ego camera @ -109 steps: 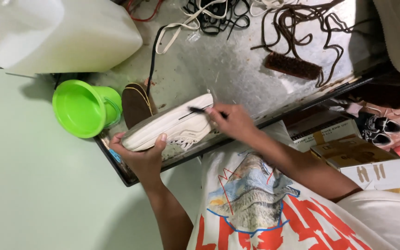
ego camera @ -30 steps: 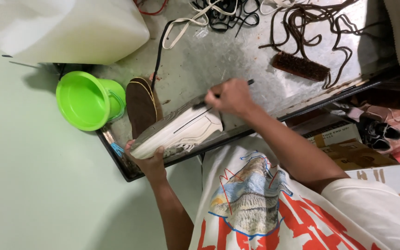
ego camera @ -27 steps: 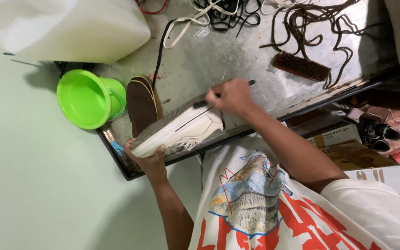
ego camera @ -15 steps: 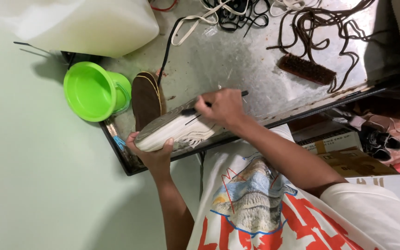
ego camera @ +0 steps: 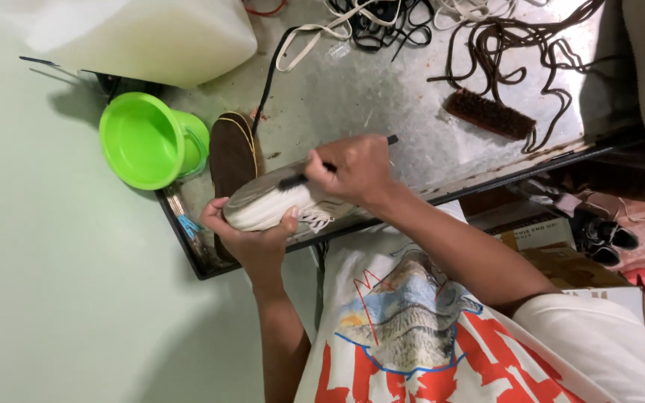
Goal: Applying glue to the edges of a shoe sole using a brush and then wiping the area with a cloth.
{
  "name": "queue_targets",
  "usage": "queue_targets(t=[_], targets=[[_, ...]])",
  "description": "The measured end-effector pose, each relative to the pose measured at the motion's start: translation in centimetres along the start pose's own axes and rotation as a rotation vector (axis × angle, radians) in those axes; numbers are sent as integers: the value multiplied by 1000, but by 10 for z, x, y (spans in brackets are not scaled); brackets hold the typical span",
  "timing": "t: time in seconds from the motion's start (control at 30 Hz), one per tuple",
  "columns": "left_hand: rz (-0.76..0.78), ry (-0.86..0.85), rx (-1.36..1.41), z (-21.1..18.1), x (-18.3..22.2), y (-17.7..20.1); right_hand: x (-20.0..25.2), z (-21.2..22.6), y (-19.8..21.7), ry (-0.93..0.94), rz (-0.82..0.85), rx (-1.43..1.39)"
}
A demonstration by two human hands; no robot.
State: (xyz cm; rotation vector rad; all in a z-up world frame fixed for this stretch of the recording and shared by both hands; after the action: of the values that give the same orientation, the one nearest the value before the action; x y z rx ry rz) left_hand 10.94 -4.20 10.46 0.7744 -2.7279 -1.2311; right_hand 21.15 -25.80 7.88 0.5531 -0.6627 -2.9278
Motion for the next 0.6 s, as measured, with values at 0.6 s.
queue_targets(t=[0.6], targets=[[-92, -91, -246, -96, -16, 0, -12, -27, 80, -68, 7, 9]])
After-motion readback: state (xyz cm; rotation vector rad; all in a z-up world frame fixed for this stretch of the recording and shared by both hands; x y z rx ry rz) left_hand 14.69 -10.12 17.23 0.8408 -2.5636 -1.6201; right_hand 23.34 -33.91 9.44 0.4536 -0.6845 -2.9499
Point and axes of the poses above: each hand's wrist, its own x-axis away from the middle knuckle, its own y-axis out of the back of the hand, z = x × y, the point moved 8 cm from there along -x, towards the middle knuckle, and after that the axes turned 13 degrees about -x, right-handed, at the moved point
